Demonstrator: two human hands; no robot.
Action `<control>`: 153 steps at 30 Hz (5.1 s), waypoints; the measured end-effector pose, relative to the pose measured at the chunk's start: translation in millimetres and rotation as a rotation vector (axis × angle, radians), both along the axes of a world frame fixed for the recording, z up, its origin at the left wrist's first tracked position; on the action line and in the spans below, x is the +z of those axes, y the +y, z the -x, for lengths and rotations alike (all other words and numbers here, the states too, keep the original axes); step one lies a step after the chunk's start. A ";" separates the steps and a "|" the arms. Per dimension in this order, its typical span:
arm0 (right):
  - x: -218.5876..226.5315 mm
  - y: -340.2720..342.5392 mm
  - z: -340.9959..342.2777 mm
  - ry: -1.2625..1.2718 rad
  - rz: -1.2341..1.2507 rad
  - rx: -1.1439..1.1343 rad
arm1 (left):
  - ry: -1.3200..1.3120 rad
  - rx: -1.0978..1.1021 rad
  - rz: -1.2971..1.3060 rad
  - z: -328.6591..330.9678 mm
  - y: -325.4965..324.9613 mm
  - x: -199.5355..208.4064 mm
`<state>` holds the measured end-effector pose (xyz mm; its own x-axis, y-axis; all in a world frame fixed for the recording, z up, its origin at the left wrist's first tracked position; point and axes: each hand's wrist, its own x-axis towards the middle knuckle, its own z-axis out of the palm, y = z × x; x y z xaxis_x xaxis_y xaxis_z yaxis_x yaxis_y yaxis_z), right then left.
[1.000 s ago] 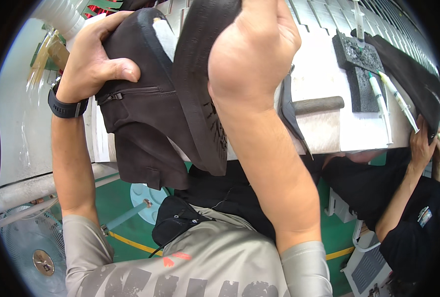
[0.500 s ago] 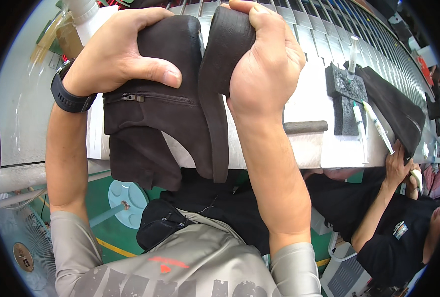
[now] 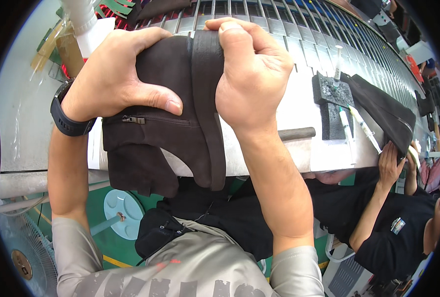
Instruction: The person takes a shoe sole and a boot upper from a conveyor belt, aligns and presses the sole onto the boot upper by hand, and places the assembled boot back onto the conveyor belt.
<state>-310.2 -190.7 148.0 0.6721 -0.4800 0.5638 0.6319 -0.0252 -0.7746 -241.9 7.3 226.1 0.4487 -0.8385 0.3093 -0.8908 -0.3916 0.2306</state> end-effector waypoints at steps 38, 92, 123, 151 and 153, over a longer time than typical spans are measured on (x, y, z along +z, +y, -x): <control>32.0 -1.4 87.4 -0.078 0.099 -0.050 | -0.283 -0.048 -0.019 84.1 -8.2 32.7; -2.5 25.3 207.2 -0.152 0.388 0.102 | -0.572 -0.239 0.033 204.6 38.9 -1.4; -37.2 39.5 102.3 0.036 1.613 0.135 | 0.111 0.334 0.499 158.2 67.9 -198.4; -42.8 65.1 99.7 -0.086 1.629 0.188 | 0.179 0.357 0.670 163.4 71.8 -213.8; -45.4 63.7 95.0 -0.072 1.566 0.240 | 0.160 0.365 0.662 165.1 72.8 -213.7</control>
